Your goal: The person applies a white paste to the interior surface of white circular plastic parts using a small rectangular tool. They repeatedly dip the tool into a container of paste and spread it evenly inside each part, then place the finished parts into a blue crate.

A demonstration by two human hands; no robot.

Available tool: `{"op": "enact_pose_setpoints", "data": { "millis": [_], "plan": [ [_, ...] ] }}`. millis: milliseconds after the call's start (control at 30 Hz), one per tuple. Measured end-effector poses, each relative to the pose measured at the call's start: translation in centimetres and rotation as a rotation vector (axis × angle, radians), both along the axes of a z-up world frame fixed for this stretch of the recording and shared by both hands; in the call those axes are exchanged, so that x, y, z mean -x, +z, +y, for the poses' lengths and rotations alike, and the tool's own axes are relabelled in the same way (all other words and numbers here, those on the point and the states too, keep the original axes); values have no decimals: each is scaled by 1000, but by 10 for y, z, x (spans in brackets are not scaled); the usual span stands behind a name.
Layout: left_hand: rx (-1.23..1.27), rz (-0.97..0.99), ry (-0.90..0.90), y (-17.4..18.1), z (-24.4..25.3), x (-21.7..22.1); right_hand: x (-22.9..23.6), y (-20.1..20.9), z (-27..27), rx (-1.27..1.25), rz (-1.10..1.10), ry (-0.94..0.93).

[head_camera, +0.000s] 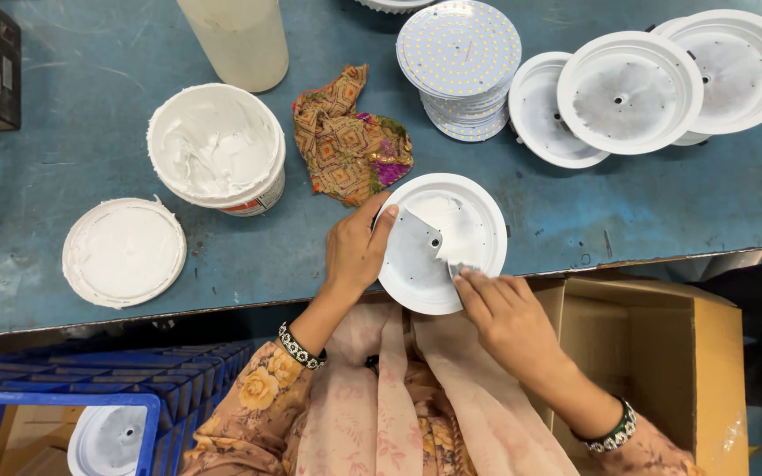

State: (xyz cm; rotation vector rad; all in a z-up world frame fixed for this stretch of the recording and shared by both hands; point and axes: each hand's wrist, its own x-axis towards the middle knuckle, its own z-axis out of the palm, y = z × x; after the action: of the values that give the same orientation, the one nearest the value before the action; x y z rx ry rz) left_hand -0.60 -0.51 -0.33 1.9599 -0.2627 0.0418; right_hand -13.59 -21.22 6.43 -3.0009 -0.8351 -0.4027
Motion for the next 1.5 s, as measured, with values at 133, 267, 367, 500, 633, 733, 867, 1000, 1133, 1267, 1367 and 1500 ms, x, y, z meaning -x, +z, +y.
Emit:
{"op": "enact_pose_setpoints", "data": {
  "millis": [133,267,367,500,633,733,867,1000,1133,1267,1367,1500],
  "plan": [
    [28,-50,-4,1,0,0,-6,12,-6,-141,124,-45],
    [17,-10,-5,1,0,-1,-43,26,-11,-206,29,-59],
    [3,14,-2,2,1,-3,-77,29,-14,-163,-7,31],
    [-2,28,-7,2,0,-4,-93,25,-19,-55,-20,82],
    [21,-4,-6,0,0,-3,-78,21,-26,-17,62,84],
    [19,-14,-3,-1,0,-3,-48,16,-24,-5,65,105],
    [12,-10,1,0,-1,-3,-18,12,-16,-58,67,90],
    [-12,27,0,2,-1,-4,-30,18,-15,-158,30,55],
    [-2,32,10,5,0,-2,-72,21,2,-212,-45,62],
    [21,-22,12,7,3,-1,-93,20,26,-89,-40,4],
    [39,-27,13,3,3,-1,-89,15,37,-81,-53,25],
    [36,-26,26,-2,1,-3,-68,4,55,-57,-72,33]
  ]
}}
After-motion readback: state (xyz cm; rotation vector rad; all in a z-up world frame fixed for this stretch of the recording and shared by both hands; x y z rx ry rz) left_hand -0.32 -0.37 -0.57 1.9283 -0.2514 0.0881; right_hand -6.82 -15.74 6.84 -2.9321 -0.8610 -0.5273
